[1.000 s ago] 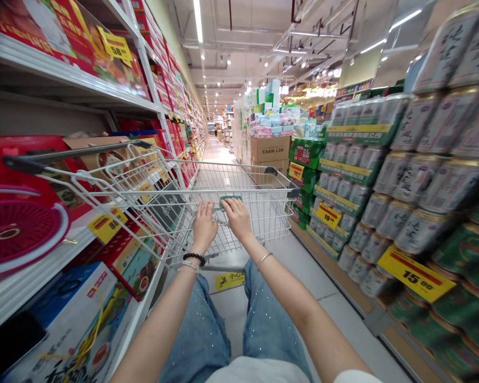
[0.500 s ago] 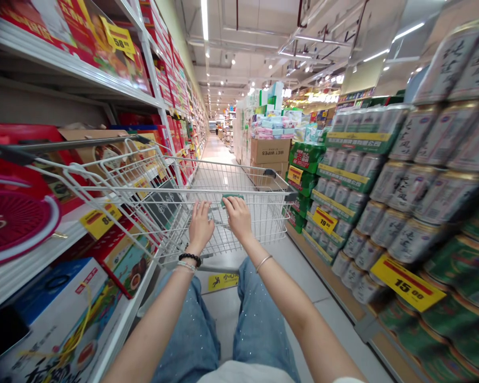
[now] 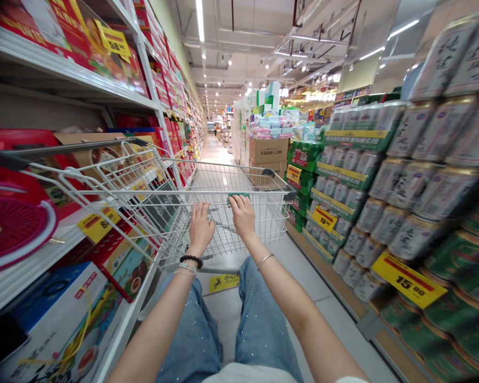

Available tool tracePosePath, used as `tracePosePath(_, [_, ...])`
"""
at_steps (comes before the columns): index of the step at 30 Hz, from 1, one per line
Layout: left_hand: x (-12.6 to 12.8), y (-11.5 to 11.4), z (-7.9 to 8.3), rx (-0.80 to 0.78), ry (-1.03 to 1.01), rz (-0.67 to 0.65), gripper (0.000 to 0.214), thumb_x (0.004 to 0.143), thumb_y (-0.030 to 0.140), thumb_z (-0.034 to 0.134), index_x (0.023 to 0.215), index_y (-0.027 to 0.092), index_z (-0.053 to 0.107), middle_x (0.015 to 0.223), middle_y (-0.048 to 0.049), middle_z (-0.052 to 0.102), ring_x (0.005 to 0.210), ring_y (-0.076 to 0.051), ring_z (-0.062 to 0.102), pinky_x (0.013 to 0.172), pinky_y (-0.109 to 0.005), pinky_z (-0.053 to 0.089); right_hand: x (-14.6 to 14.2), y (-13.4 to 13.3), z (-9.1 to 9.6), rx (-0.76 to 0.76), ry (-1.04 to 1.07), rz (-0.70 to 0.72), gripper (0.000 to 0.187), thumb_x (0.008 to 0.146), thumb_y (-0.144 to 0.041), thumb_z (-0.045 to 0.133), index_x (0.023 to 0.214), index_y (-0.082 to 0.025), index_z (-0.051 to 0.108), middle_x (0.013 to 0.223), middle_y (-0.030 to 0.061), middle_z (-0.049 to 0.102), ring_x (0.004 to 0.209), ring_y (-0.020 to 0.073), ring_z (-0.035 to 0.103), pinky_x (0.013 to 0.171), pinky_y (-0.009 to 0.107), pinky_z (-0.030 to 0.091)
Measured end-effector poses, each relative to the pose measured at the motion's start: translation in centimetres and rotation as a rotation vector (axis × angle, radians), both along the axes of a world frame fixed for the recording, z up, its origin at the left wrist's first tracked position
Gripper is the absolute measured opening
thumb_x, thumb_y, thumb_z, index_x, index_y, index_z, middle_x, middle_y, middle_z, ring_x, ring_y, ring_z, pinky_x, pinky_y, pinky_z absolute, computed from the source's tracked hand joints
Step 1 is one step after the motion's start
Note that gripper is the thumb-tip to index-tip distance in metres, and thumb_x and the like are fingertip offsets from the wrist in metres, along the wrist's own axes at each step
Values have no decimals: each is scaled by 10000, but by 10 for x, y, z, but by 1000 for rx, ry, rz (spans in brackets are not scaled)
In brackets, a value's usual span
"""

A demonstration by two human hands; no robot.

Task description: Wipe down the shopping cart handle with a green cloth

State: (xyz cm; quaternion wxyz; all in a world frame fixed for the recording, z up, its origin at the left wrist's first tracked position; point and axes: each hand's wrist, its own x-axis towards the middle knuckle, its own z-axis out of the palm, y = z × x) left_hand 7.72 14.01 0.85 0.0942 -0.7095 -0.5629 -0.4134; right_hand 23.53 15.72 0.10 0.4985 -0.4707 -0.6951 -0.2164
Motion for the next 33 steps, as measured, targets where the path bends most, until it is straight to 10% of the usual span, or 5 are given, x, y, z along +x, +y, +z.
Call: tracePosePath(33, [-8, 3, 7, -30, 80, -34, 612, 763, 73, 477, 1373, 124, 498, 1486, -133, 485, 1475, -301, 288, 1187, -476, 358, 46, 3, -12, -160, 29, 114, 658, 749, 57, 345, 1277, -205, 636, 1306, 56, 651, 1308, 200, 502, 1150, 439, 383])
